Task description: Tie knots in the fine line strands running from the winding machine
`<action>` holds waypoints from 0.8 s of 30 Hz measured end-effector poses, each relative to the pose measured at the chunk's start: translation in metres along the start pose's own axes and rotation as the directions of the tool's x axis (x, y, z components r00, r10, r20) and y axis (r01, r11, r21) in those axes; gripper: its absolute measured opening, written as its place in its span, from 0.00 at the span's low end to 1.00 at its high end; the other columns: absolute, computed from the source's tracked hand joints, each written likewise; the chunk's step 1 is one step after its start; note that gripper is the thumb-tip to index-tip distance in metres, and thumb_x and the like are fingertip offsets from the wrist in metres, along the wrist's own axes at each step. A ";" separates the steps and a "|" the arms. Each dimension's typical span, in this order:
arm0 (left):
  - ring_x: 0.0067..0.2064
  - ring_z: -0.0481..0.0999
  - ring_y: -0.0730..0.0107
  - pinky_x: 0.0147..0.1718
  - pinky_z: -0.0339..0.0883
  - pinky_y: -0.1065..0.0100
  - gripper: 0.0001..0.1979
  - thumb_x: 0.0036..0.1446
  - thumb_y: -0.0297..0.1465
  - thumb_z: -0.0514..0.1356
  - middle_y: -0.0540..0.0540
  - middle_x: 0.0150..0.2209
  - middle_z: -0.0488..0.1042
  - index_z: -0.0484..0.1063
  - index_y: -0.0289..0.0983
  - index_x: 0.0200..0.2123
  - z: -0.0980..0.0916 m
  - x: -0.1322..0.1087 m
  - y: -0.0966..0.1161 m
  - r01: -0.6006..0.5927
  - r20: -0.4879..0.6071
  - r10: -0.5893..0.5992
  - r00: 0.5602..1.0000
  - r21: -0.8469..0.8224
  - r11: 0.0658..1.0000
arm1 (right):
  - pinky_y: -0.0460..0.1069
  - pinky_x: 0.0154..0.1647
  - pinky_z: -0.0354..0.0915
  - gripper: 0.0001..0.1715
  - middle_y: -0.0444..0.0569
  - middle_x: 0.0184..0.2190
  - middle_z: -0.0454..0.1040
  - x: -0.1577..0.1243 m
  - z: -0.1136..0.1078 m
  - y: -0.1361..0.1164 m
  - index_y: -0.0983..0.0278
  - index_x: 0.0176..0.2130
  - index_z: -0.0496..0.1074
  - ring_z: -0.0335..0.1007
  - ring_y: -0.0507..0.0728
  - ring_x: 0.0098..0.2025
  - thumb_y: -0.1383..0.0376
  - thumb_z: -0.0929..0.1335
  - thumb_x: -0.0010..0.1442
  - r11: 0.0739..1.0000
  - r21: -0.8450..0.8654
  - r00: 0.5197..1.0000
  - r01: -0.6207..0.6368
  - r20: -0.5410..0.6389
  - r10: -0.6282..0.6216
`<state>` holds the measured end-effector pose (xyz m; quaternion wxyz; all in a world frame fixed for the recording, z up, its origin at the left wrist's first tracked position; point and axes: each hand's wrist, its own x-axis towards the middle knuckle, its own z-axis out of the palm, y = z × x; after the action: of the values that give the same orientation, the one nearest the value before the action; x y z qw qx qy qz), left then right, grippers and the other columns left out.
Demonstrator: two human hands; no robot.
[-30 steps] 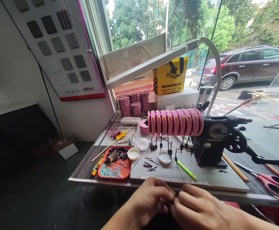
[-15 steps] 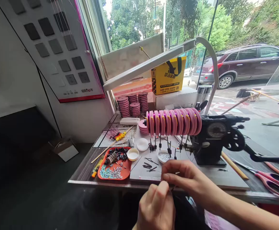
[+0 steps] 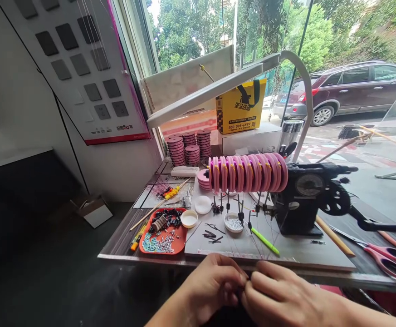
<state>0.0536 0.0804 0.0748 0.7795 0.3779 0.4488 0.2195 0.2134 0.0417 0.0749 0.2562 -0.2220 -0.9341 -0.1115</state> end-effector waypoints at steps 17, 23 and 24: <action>0.20 0.61 0.77 0.20 0.52 0.72 0.01 0.32 0.24 0.58 0.53 0.17 0.65 0.69 0.34 0.15 0.001 -0.005 0.001 -0.164 -0.029 0.168 0.985 0.114 0.980 | 0.48 0.25 0.56 0.33 0.46 0.21 0.69 0.004 0.008 -0.001 0.64 0.28 0.69 0.60 0.53 0.25 0.68 0.45 0.70 0.988 0.152 1.000 0.013 -0.006 -0.012; 0.27 0.65 0.74 0.24 0.58 0.72 0.09 0.51 0.28 0.59 0.47 0.28 0.66 0.69 0.34 0.20 -0.002 -0.009 -0.020 -0.598 0.027 0.753 0.658 0.626 0.500 | 0.45 0.27 0.58 0.18 0.44 0.23 0.69 0.018 0.003 0.006 0.64 0.26 0.69 0.62 0.51 0.26 0.58 0.63 0.63 0.413 0.760 0.779 -0.502 0.190 0.597; 0.26 0.65 0.75 0.22 0.58 0.73 0.09 0.54 0.28 0.57 0.48 0.28 0.65 0.70 0.34 0.22 -0.002 -0.007 -0.027 -0.602 0.030 0.837 0.546 0.709 0.367 | 0.45 0.28 0.58 0.15 0.44 0.24 0.69 0.021 0.002 0.008 0.64 0.27 0.69 0.62 0.51 0.27 0.57 0.65 0.60 0.236 0.815 0.708 -0.530 0.272 0.652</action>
<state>0.0486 0.0592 0.0567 0.3264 0.7364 0.4036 0.4340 0.2001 0.0565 0.0853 0.4095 -0.3938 -0.6870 0.4531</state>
